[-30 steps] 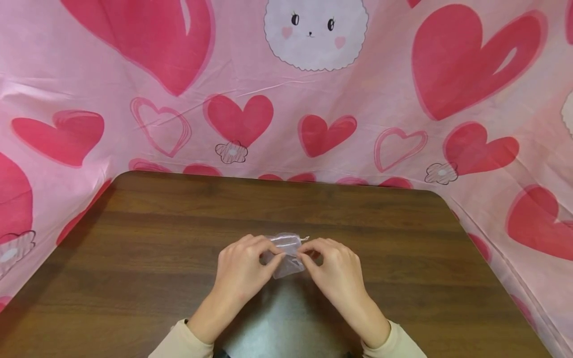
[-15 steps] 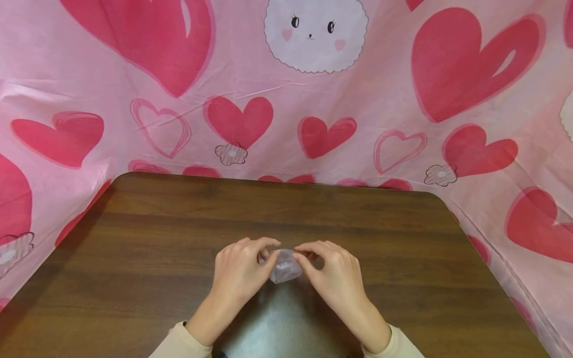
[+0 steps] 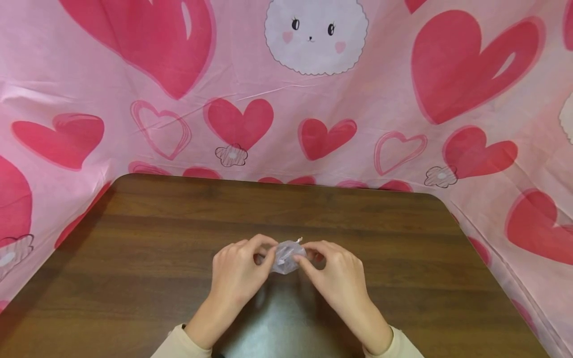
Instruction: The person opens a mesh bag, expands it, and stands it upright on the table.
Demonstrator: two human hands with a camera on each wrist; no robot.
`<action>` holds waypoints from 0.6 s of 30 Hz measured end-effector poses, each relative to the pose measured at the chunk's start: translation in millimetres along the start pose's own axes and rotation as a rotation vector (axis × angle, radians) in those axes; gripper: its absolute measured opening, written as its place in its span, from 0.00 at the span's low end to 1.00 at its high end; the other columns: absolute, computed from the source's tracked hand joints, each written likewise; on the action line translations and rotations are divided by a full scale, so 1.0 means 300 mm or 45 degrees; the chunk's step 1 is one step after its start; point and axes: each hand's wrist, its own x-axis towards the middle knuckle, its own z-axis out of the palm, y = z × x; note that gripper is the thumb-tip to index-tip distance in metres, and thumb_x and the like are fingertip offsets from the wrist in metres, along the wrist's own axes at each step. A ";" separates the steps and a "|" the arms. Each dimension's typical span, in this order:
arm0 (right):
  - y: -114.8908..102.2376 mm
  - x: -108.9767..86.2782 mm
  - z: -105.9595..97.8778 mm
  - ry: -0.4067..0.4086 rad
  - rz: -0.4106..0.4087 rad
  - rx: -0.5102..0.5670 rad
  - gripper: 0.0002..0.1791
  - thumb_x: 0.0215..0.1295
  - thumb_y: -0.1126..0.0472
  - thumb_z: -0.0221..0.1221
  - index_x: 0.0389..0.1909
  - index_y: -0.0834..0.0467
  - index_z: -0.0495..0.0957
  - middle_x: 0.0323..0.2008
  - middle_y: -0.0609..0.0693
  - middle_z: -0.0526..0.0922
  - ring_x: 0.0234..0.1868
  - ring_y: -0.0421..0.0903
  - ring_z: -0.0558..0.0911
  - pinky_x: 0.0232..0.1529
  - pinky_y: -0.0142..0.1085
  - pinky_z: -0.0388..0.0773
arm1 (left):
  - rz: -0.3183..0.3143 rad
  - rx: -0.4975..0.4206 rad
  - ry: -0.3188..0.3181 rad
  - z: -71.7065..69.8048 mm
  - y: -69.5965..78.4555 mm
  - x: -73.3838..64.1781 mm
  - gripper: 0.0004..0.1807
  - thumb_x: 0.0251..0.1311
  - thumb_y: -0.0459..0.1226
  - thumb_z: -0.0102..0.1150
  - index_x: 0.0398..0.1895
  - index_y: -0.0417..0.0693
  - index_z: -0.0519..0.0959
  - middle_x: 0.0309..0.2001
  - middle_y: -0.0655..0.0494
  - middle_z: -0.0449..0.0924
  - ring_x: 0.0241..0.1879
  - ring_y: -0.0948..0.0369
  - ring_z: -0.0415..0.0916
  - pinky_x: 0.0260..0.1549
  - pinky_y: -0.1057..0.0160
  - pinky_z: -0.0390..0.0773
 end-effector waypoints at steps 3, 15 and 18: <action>0.005 0.001 0.003 0.006 0.008 -0.017 0.10 0.49 0.55 0.76 0.32 0.49 0.88 0.23 0.37 0.79 0.24 0.36 0.78 0.22 0.33 0.71 | -0.013 -0.014 0.022 -0.001 0.001 0.002 0.05 0.53 0.41 0.71 0.31 0.64 0.84 0.21 0.77 0.81 0.18 0.72 0.71 0.19 0.65 0.68; 0.008 0.003 0.016 -0.034 -0.112 0.065 0.14 0.49 0.71 0.73 0.35 0.52 0.88 0.30 0.39 0.84 0.29 0.37 0.82 0.27 0.35 0.77 | 0.027 -0.041 -0.116 -0.002 0.004 0.000 0.09 0.49 0.43 0.74 0.35 0.65 0.87 0.30 0.75 0.79 0.24 0.71 0.71 0.20 0.67 0.69; 0.005 0.002 0.018 -0.035 -0.131 0.086 0.14 0.50 0.70 0.73 0.36 0.52 0.88 0.32 0.38 0.85 0.30 0.34 0.81 0.28 0.34 0.77 | 0.054 -0.023 -0.100 -0.002 0.005 -0.001 0.06 0.50 0.44 0.74 0.31 0.67 0.88 0.28 0.77 0.79 0.23 0.72 0.70 0.20 0.68 0.68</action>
